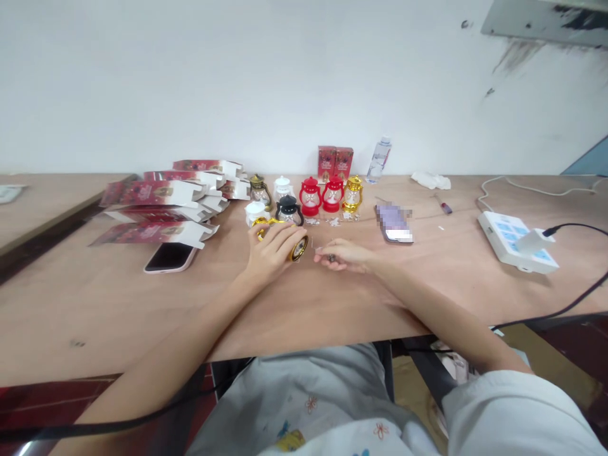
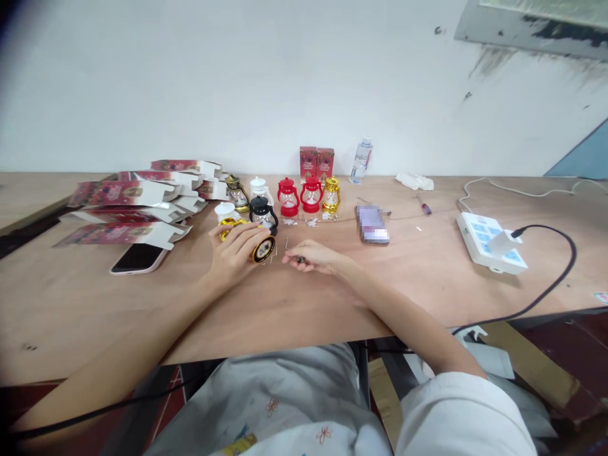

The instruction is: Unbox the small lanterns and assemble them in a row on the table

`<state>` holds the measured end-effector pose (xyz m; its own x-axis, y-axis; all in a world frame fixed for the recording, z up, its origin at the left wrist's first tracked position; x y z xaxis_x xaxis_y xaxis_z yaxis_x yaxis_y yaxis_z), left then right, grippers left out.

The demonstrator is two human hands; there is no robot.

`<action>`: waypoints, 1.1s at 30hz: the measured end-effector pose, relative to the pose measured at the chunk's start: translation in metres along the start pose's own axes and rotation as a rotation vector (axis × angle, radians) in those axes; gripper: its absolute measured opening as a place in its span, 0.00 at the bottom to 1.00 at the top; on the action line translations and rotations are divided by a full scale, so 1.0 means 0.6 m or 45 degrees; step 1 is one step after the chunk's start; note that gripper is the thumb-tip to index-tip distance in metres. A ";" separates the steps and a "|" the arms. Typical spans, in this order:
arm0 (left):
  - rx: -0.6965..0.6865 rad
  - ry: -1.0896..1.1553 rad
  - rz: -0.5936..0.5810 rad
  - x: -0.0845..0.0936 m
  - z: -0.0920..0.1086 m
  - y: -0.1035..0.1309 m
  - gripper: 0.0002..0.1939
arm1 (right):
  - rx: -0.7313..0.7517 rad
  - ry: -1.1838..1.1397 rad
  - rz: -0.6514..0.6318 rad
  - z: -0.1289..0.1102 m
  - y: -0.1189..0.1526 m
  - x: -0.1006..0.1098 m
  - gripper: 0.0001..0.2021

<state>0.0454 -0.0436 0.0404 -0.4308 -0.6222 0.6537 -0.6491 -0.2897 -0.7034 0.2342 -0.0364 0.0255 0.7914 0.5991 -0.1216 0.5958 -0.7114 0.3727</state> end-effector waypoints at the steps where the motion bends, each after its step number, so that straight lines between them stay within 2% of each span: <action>1: 0.005 -0.004 0.009 0.001 -0.001 0.000 0.19 | -0.010 0.143 0.013 -0.012 -0.003 0.014 0.11; 4: 0.011 0.002 0.020 0.004 -0.002 -0.001 0.20 | -0.005 0.640 0.041 -0.053 -0.019 0.048 0.07; 6: 0.005 0.001 0.017 0.005 -0.002 -0.001 0.20 | -0.045 0.999 0.066 -0.078 -0.032 0.057 0.07; 9: -0.002 -0.005 -0.015 0.004 -0.004 0.002 0.21 | -0.172 1.414 0.076 -0.100 -0.051 0.052 0.07; 11: 0.008 0.007 -0.050 0.002 -0.006 0.005 0.21 | -0.219 1.534 0.074 -0.104 -0.062 0.042 0.08; 15: 0.037 0.030 -0.068 -0.001 -0.010 0.008 0.22 | -0.220 1.700 0.078 -0.103 -0.071 0.027 0.12; 20: 0.036 0.023 -0.065 -0.001 -0.010 0.007 0.23 | -0.179 1.790 0.040 -0.097 -0.065 0.022 0.12; 27: 0.012 0.013 -0.052 0.004 -0.008 0.005 0.22 | 0.052 1.717 0.068 -0.088 -0.052 0.027 0.07; 33: -0.040 -0.019 -0.033 0.006 -0.006 0.001 0.20 | 0.030 1.598 0.039 -0.094 -0.045 0.029 0.11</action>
<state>0.0412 -0.0437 0.0433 -0.4044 -0.6255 0.6673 -0.6793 -0.2831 -0.6770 0.2242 0.0136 0.0651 0.1371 0.5088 0.8499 0.5919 -0.7300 0.3416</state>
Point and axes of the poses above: each hand's wrist, its own y-axis away from the middle knuckle, its own x-axis out of the back of the hand, z = x × y, the point moved 2 cm from there along -y, towards the middle knuckle, and after that the axes turned 11 degrees about -z, right-handed, at the moved point
